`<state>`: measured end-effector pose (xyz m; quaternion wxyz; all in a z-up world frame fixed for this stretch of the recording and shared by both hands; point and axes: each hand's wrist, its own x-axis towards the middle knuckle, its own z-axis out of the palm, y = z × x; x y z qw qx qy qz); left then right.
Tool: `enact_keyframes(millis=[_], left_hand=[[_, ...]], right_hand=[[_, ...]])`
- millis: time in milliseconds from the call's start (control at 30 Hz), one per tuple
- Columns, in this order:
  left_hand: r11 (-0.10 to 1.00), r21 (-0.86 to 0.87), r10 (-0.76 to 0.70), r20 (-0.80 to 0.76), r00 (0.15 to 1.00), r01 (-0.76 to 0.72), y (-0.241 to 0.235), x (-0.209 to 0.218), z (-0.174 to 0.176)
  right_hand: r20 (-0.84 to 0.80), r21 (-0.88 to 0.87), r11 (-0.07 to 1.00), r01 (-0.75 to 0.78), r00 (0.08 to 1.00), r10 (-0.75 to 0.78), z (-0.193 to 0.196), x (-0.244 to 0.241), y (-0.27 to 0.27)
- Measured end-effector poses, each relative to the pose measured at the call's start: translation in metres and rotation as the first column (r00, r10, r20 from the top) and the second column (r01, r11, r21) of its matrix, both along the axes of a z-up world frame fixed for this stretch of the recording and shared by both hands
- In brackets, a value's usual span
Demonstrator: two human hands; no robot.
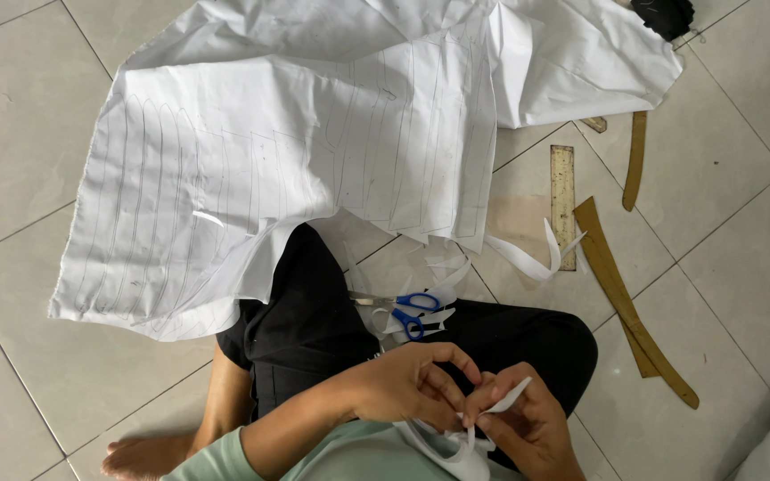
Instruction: The person sits on the floor and uses blue-handled scissors to cut a piece of white paper along a drawn line. They trim the paper into a long strip, then tear and fold the resulting pieces by hand.
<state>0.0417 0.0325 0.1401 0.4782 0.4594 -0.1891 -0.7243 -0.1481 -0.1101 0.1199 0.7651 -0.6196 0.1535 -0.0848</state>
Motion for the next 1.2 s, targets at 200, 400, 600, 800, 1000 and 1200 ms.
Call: enact_keyframes(millis=[200, 400, 600, 800, 1000, 1200], left_hand=[[0.980, 0.077, 0.190, -0.091, 0.977, -0.184, -0.002, -0.012, -0.011], [0.955, -0.048, 0.294, 0.053, 0.954, -0.291, 0.001, -0.014, -0.009], [0.959, 0.031, 0.278, 0.095, 0.956, -0.282, -0.007, -0.016, -0.022], [0.984, 0.007, 0.177, -0.128, 0.976, -0.177, -0.005, -0.020, -0.051], [0.948, -0.067, 0.315, 0.042, 0.948, -0.311, -0.008, -0.028, -0.047], [0.824, -0.432, 0.560, 0.522, 0.643, -0.368, -0.005, -0.037, -0.042]], right_hand=[[0.109, -0.364, 0.931, -0.029, 0.991, 0.073, 0.001, 0.006, -0.011], [0.139, -0.583, 0.801, 0.132, 0.988, -0.061, -0.011, 0.005, -0.015], [0.230, -0.861, 0.471, 0.194, 0.973, 0.018, 0.008, 0.028, -0.004], [0.309, -0.917, 0.292, 0.273, 0.947, 0.084, 0.005, 0.019, -0.002], [0.394, -0.891, 0.274, 0.362, 0.917, 0.069, 0.008, 0.026, 0.000], [0.334, -0.882, 0.374, 0.286, 0.940, 0.071, -0.002, 0.020, -0.009]])
